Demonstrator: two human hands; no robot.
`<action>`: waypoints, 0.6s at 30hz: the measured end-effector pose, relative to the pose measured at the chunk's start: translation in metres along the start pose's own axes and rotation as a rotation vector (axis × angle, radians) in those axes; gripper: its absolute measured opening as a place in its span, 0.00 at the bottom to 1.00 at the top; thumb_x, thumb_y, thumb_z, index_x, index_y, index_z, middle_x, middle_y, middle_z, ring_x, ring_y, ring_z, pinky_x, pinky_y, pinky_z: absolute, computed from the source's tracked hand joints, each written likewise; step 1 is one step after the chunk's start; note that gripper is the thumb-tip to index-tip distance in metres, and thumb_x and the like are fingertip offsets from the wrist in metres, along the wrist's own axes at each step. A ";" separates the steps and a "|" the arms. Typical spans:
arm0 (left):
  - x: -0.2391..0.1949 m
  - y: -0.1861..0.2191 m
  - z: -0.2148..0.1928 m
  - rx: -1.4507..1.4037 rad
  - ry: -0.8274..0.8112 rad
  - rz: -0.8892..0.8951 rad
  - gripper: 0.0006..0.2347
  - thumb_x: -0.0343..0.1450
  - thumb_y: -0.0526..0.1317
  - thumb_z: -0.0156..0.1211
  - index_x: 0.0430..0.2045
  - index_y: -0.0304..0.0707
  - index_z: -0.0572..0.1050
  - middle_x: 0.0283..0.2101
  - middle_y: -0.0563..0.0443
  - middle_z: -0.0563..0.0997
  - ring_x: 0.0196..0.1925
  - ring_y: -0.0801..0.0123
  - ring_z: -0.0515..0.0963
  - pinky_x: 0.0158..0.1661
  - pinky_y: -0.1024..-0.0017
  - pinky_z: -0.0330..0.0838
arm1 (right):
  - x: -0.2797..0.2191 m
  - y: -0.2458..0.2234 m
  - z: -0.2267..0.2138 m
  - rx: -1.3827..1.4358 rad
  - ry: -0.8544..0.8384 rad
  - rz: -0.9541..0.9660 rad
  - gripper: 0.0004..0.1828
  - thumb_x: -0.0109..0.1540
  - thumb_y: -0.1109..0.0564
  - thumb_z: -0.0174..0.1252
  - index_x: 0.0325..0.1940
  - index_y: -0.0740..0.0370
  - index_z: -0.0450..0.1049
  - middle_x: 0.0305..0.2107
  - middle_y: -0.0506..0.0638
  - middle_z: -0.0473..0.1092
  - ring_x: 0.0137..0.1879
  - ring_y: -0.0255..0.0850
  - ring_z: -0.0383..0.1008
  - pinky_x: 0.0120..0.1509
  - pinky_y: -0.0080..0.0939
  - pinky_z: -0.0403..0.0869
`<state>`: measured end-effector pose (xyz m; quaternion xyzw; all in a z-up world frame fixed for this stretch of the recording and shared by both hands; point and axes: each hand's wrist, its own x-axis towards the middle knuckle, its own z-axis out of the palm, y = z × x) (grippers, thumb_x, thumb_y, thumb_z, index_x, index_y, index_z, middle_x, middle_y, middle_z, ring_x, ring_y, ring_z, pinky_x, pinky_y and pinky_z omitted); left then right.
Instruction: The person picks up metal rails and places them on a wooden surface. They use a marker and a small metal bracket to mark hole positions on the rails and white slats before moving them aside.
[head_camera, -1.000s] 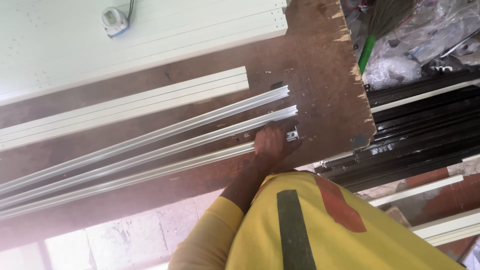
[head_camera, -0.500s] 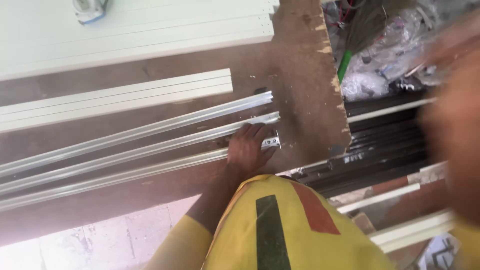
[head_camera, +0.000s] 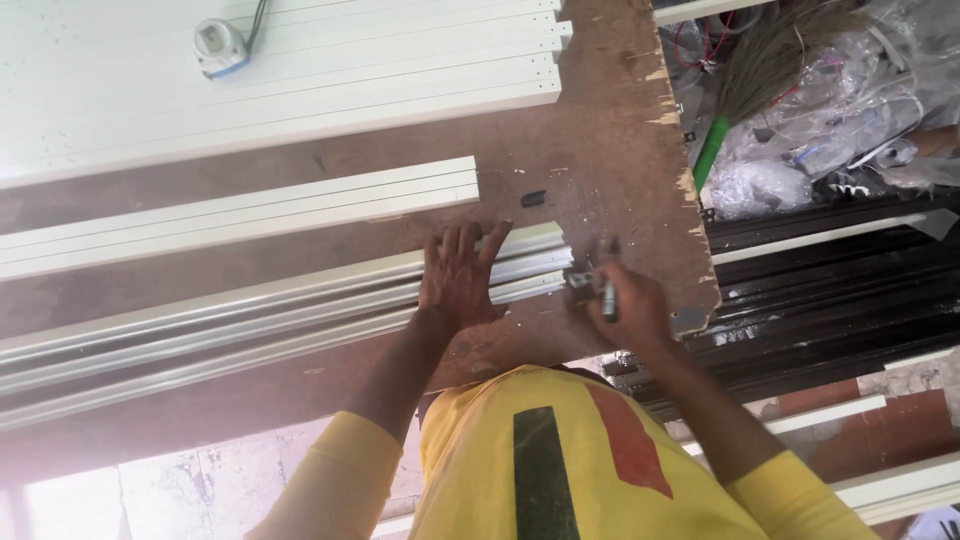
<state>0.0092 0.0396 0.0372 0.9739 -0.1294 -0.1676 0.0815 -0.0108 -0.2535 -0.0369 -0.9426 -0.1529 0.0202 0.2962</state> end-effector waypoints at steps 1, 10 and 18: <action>0.003 -0.005 0.010 -0.072 0.024 0.027 0.49 0.53 0.57 0.76 0.71 0.54 0.54 0.62 0.42 0.65 0.68 0.51 0.63 0.69 0.44 0.56 | -0.002 0.015 -0.001 0.011 -0.015 0.075 0.14 0.54 0.60 0.61 0.43 0.55 0.70 0.27 0.49 0.75 0.28 0.42 0.79 0.36 0.45 0.78; -0.025 0.010 0.031 -0.047 0.001 0.155 0.43 0.52 0.55 0.75 0.62 0.47 0.62 0.60 0.41 0.68 0.64 0.51 0.67 0.65 0.49 0.60 | 0.020 0.009 -0.022 0.286 0.280 0.024 0.10 0.57 0.62 0.60 0.41 0.58 0.69 0.28 0.50 0.74 0.30 0.37 0.77 0.34 0.38 0.75; 0.006 -0.034 0.054 -0.241 0.461 0.093 0.23 0.64 0.50 0.69 0.51 0.46 0.73 0.53 0.47 0.73 0.58 0.54 0.74 0.58 0.49 0.65 | 0.111 -0.040 0.017 0.167 0.080 -0.301 0.18 0.50 0.61 0.63 0.43 0.58 0.72 0.28 0.55 0.73 0.34 0.52 0.77 0.39 0.50 0.75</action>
